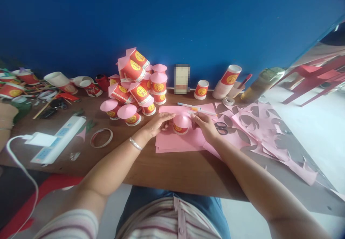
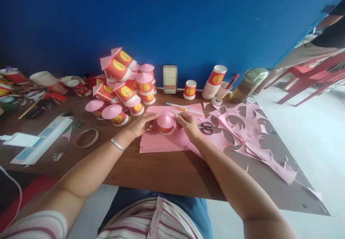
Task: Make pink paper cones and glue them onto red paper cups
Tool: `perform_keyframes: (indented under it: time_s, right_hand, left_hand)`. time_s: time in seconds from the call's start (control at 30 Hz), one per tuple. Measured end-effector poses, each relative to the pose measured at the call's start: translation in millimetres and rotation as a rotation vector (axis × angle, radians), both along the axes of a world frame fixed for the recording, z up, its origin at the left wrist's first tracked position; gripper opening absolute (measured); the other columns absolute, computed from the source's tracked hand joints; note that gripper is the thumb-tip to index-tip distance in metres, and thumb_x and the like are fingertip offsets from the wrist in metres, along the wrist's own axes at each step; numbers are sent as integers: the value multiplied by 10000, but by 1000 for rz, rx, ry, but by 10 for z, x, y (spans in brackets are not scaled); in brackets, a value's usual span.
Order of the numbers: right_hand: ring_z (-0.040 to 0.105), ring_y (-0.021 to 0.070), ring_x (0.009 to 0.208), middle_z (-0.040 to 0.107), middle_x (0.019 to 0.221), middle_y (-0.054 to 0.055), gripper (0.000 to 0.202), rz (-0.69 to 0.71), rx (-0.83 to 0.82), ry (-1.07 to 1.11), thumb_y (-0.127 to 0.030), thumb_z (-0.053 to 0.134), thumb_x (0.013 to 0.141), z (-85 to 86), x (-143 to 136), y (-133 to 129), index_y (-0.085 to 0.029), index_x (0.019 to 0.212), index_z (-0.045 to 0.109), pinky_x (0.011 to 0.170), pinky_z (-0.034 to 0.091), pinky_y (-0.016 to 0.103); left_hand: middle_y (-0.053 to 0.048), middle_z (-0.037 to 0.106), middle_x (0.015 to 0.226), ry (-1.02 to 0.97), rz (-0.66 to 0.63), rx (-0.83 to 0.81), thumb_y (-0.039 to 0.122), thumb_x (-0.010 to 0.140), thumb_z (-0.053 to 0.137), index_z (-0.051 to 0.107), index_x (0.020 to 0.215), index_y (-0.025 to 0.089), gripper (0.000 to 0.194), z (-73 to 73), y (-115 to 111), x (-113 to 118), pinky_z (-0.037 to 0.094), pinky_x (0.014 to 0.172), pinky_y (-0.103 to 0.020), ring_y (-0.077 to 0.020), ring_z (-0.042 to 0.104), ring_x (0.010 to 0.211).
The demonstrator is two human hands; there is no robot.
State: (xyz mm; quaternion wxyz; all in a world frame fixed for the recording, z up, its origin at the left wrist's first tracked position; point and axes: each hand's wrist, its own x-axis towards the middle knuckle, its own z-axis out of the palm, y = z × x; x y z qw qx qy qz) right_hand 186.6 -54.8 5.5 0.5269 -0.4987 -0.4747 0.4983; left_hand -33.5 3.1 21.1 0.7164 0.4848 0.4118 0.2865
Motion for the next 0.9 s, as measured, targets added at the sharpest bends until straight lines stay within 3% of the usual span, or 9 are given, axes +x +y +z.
perform_keyframes:
  time_s: [0.1,0.17,0.27,0.4,0.53,0.9]
  right_hand:
    - [612,177,791,671,912,44,469,-125,133,-133,-664,732,798,-8,33,-8,-217,939,717,679,516,312]
    - [638,220,996,658,1137,79,461,-143,248,-230,-623,709,849,-11,46,-18,-244,1109,737,815,551,357]
    - [603,275,1186,626,1261,98,440,-105,421,-408,-573,677,907,-20,40,-39,-288,1238,725,1001,518,453]
    - [560,322,1269,617,1368,103,434,-83,546,-617,-554,637,943,-46,3,-54,-335,1314,692,1088,457,563]
    - [556,324,1264,633,1367,100,400,-82,590,-682,-514,636,955,-65,-22,-49,-341,1310,696,1066,477,567]
    - [572,321,1251,676,1300,105,364,-54,607,-718,-485,653,952,-42,-1,-36,-322,1270,721,1058,490,571]
  left_hand:
    - [35,509,673,50,113,255,535,759,795,641,822,161,409,-10,-2,-13,301,505,-193,-68,424,561]
    - [6,566,810,87,156,504,487,805,781,714,977,185,354,-1,-13,-22,413,630,-207,-94,497,695]
    - [-56,592,1048,203,110,851,468,819,784,758,1149,234,405,22,-29,-36,484,792,-259,-154,544,912]
    - [-83,586,1071,314,24,1102,501,869,730,752,1212,254,423,27,-24,-50,517,877,-335,-214,560,1040]
    - [-75,593,1032,366,-16,1211,507,903,686,764,1184,249,389,18,-9,-57,511,959,-392,-216,585,1014]
    - [-81,628,1033,448,-85,1226,533,914,659,760,1191,243,414,29,31,-99,520,965,-387,-226,616,1034]
